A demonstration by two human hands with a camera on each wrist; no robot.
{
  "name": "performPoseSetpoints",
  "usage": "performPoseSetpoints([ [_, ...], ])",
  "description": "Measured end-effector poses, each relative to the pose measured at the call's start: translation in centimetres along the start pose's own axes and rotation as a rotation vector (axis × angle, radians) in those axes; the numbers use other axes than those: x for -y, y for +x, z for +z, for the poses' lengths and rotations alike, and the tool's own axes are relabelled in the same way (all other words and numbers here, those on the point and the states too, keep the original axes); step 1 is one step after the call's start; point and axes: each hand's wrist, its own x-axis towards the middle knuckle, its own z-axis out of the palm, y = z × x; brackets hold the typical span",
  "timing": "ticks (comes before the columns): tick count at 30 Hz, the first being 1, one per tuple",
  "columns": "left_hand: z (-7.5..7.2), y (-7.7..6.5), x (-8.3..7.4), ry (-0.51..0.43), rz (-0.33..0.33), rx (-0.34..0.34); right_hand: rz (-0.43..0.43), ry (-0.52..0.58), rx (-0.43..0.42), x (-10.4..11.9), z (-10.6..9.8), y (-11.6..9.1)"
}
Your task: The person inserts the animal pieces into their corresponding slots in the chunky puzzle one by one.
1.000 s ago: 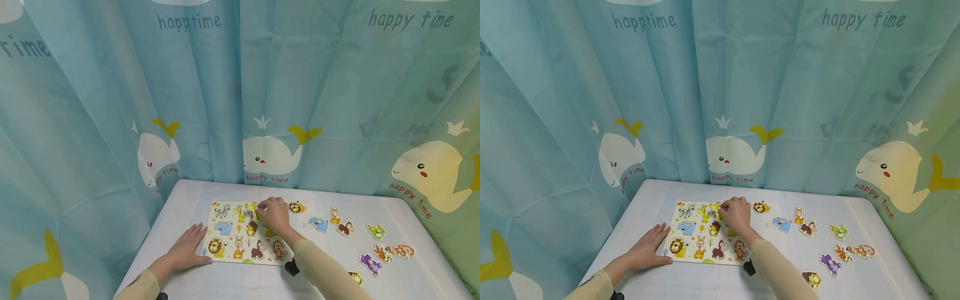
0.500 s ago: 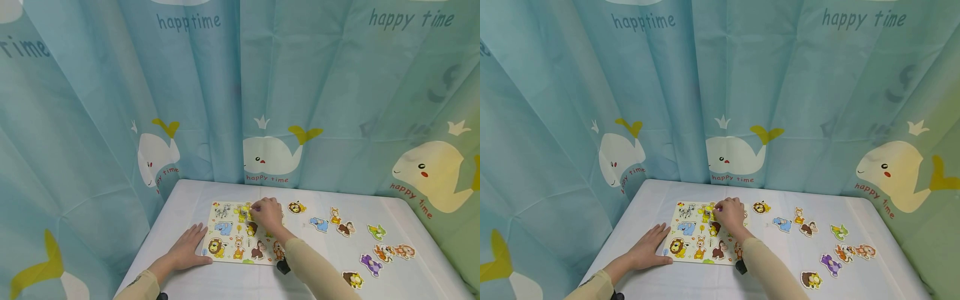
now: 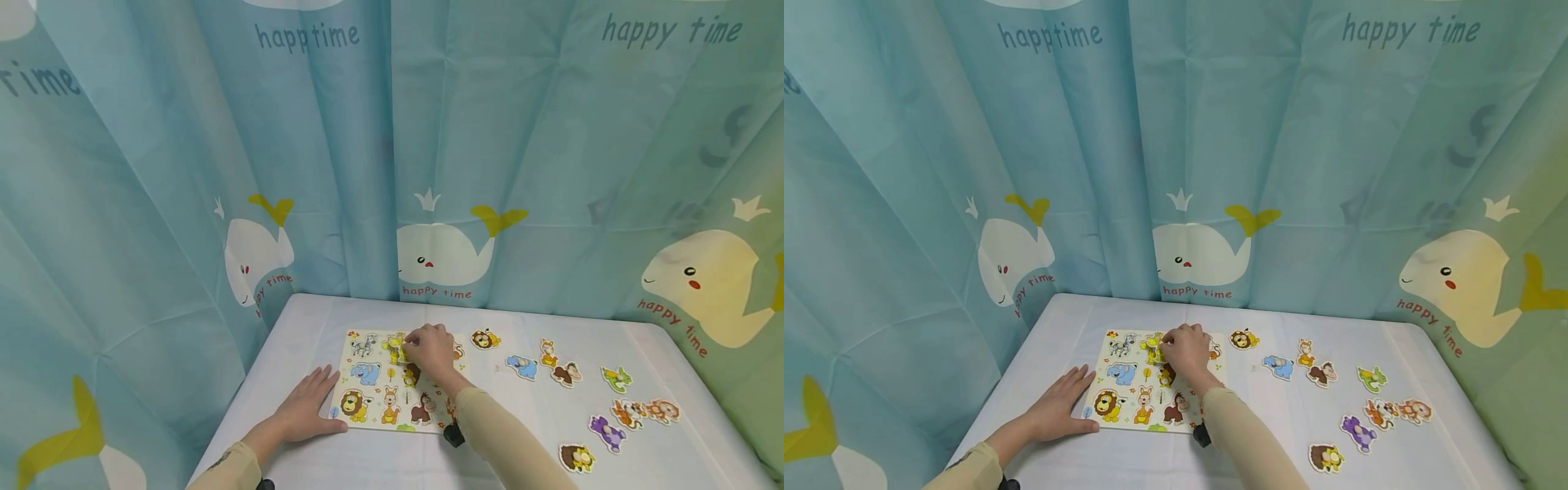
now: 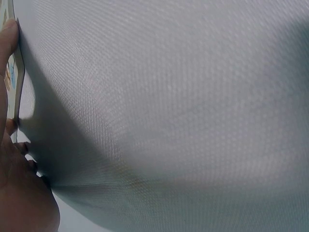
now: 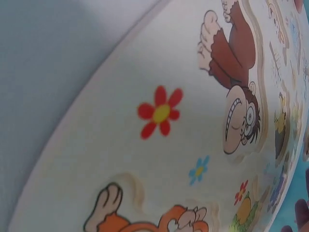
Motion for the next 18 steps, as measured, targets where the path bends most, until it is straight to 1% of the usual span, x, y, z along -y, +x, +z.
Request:
performPoseSetpoints([
  [12,0.00,-0.01,-0.05,-0.001,0.002,0.000,-0.023,0.016,0.002,0.53,0.51,-0.17],
  [18,-0.05,-0.04,-0.13,0.004,0.004,-0.003,-0.018,0.028,-0.003,0.72,0.76,-0.03],
])
